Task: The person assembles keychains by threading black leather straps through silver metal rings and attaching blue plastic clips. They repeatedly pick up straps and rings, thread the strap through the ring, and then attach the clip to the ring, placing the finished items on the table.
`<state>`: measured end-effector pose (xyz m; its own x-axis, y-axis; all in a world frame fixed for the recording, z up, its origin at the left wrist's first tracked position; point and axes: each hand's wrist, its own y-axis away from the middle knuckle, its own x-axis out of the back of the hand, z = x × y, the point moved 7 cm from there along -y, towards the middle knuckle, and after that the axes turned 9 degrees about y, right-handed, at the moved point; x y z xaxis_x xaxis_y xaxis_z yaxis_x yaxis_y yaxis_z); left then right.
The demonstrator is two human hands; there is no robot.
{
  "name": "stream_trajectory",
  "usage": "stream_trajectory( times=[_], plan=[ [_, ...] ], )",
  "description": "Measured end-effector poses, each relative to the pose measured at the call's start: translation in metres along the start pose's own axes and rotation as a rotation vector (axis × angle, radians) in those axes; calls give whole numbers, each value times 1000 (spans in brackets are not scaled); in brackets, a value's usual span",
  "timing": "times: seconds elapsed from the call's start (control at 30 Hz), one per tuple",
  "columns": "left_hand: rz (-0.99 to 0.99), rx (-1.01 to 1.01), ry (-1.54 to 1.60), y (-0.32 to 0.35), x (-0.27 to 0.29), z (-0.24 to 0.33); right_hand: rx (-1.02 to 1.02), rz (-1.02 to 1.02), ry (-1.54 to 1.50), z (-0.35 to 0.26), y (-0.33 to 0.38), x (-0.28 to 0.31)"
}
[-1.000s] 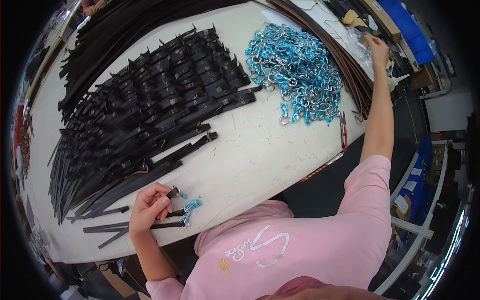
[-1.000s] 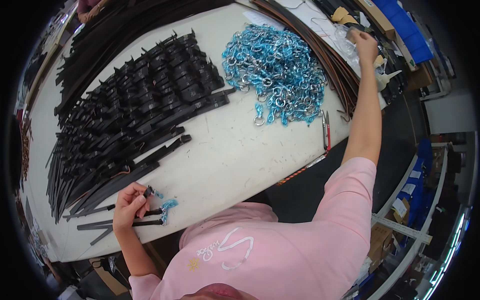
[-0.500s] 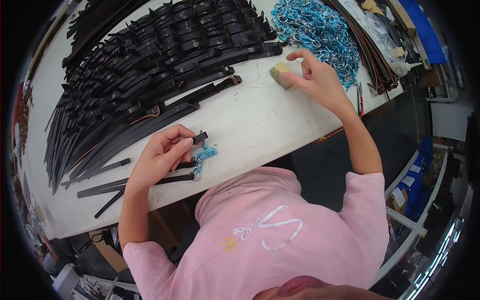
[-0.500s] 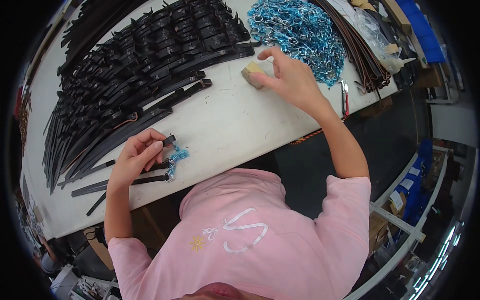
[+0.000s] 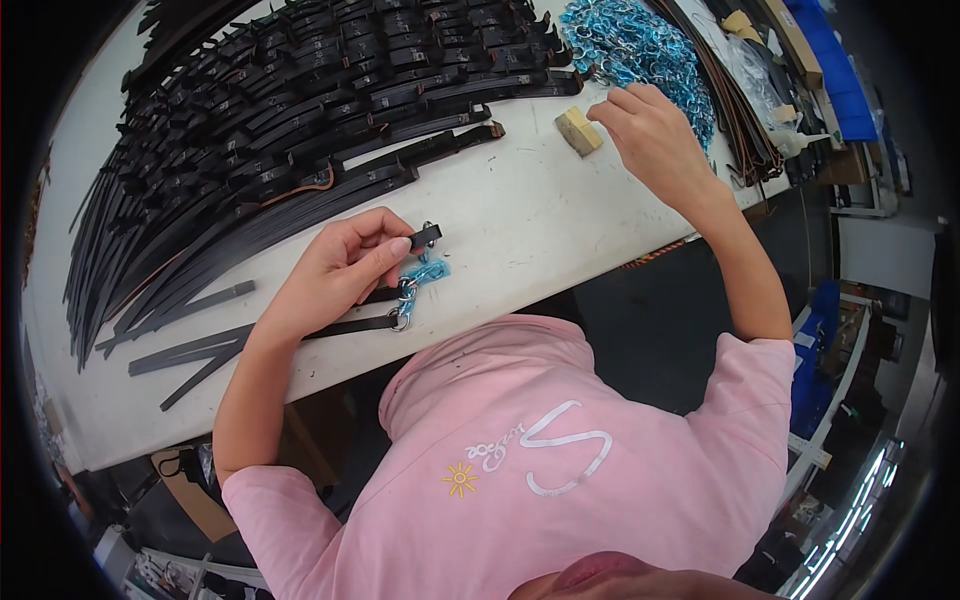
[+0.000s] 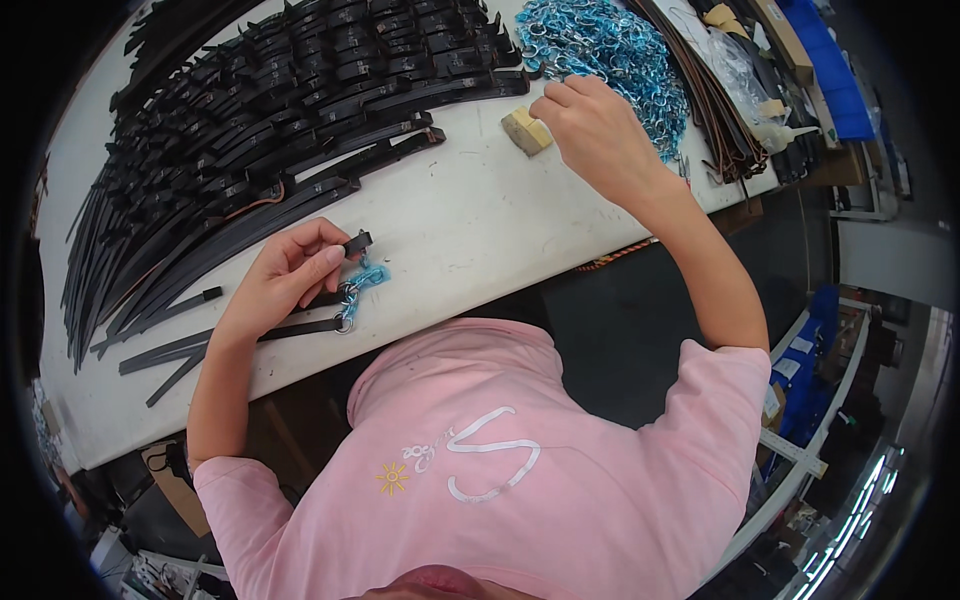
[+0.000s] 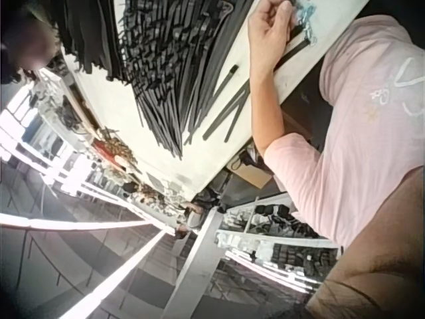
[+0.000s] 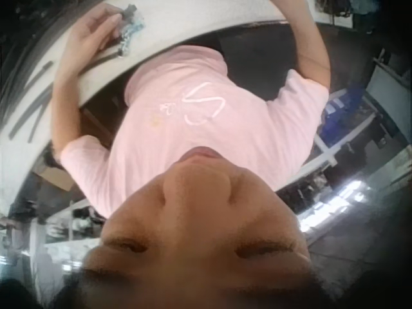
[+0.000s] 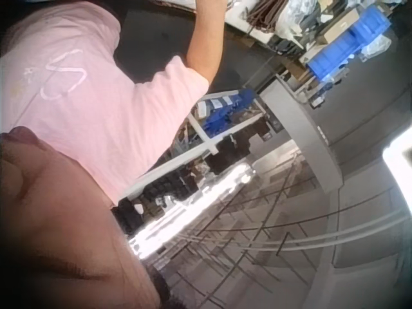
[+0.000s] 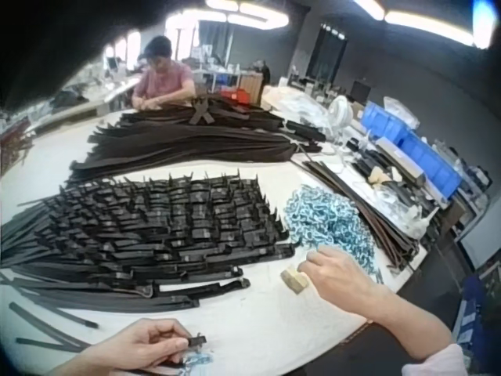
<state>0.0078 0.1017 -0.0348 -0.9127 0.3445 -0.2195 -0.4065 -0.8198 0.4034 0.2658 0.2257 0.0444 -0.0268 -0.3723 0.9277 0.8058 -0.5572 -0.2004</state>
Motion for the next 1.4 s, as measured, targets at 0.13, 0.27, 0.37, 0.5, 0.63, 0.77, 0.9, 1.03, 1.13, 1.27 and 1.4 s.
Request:
stream_trajectory(
  times=[0.13, 0.27, 0.37, 0.5, 0.63, 0.77, 0.9, 1.03, 1.13, 1.27, 1.4],
  plan=[
    [0, -28, 0, -1, 0, -1, 84, -42, 30, -12, -3, -10],
    [-15, -50, -14, -2, 2, -1, 79, -21, 17, -10, -3, -12],
    [-30, -60, -24, -2, 1, 2, -46, -69, -46, -1, -4, 2],
    [-34, -80, -52, 0, 0, 3, -235, 112, -312, -1, -10, 56],
    [-63, -66, 7, 7, -3, 3, -272, 173, -740, -32, -7, 54],
    [-97, -52, 1, 11, -17, 11, -213, -45, -1255, -114, -13, 7],
    [-72, -45, -35, 16, -21, 13, -297, -253, -1509, -143, -10, -14],
    [-78, 63, -8, 11, -26, 8, -189, -227, -1414, -138, -16, -6],
    [-71, 13, -11, 5, -29, 6, -157, -224, -1410, -138, -18, -7],
    [-28, -55, 18, 1, -29, 4, -165, -290, -1595, -143, -19, -15],
    [12, -70, -38, 12, -23, 24, -105, -464, -1809, -146, -23, -22]
  ],
)
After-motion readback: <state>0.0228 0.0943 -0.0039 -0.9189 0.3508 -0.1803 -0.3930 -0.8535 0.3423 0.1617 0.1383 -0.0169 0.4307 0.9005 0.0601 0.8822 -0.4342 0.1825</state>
